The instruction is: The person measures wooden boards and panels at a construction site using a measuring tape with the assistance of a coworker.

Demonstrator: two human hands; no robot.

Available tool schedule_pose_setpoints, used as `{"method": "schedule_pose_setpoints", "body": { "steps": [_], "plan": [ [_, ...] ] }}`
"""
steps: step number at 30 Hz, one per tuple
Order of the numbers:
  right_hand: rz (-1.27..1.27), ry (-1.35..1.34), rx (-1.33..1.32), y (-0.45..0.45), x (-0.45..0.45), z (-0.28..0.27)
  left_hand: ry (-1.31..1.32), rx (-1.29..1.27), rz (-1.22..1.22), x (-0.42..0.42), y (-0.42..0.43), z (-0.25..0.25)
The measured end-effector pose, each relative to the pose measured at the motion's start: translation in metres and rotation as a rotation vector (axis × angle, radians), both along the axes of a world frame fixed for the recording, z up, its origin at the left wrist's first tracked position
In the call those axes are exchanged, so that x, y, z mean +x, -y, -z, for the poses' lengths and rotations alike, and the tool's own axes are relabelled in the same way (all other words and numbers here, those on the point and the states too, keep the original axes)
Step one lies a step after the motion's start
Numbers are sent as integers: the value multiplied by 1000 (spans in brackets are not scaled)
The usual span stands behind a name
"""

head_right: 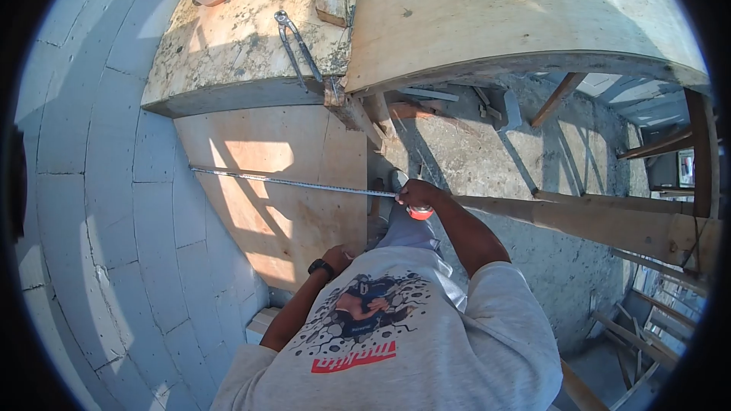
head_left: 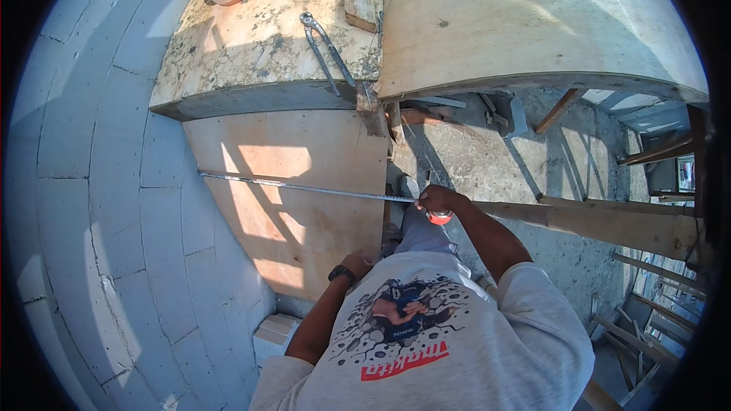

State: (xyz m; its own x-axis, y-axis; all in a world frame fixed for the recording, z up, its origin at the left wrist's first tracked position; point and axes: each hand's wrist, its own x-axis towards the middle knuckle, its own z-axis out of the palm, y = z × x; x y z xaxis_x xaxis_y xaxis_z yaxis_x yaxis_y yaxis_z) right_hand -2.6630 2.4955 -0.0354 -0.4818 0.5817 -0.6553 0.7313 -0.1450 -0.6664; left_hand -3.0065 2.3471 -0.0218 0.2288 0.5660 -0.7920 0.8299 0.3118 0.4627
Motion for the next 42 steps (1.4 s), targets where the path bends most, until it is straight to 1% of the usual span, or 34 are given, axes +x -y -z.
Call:
{"method": "schedule_pose_setpoints", "body": {
  "steps": [3,6,9,12,15,17,18,21,24,25,26,28,30,32,34,36,37,38,39,40,42],
  "plan": [
    [9,-10,40,1,0,0,12,118,33,5,2,0],
    [13,2,98,3,1,-5,72,103,-118,13,-1,-10],
    [52,21,-11,4,1,-32,105,183,-163,14,2,4],
    [20,27,-56,6,2,-45,201,-59,-363,11,-5,14],
    [-15,-9,-6,11,4,-32,278,15,-410,5,-10,22],
    [-7,-26,5,15,3,-16,243,120,-343,-6,-6,52],
    [-3,-37,11,16,0,-14,223,174,-309,-9,-9,52],
    [30,-8,-41,21,-9,-10,254,122,-392,-19,-13,44],
    [27,-54,-42,30,-10,1,270,109,-453,-24,-16,31],
    [39,-32,-59,32,-10,1,297,88,-496,-24,-16,28],
    [48,-10,-73,36,-11,2,324,13,-545,-25,-17,30],
    [4,-29,-59,43,-7,1,579,-147,-875,-27,-18,43],
    [1,-68,-70,54,-1,-2,764,-125,-1167,-23,-31,19],
    [-20,-104,-62,70,12,18,926,-79,-1413,-20,-45,-9],
    [5,-28,-166,78,14,-9,1061,-10,-1612,-24,-62,-24],
    [88,-114,-240,85,14,-30,1053,132,-1554,-26,-73,-35],
    [120,-156,-246,93,13,-26,1023,204,-1506,-24,-81,-55],
    [183,-196,-372,98,11,-22,988,273,-1460,-21,-86,-74],
    [148,-135,-343,94,1,-49,1001,311,-1406,-18,-93,-107],
    [110,-76,-316,91,-14,-81,1035,360,-1342,-16,-99,-120],
    [172,-182,-323,93,-31,-81,1090,463,-1215,-13,-109,-139]
  ]
}}
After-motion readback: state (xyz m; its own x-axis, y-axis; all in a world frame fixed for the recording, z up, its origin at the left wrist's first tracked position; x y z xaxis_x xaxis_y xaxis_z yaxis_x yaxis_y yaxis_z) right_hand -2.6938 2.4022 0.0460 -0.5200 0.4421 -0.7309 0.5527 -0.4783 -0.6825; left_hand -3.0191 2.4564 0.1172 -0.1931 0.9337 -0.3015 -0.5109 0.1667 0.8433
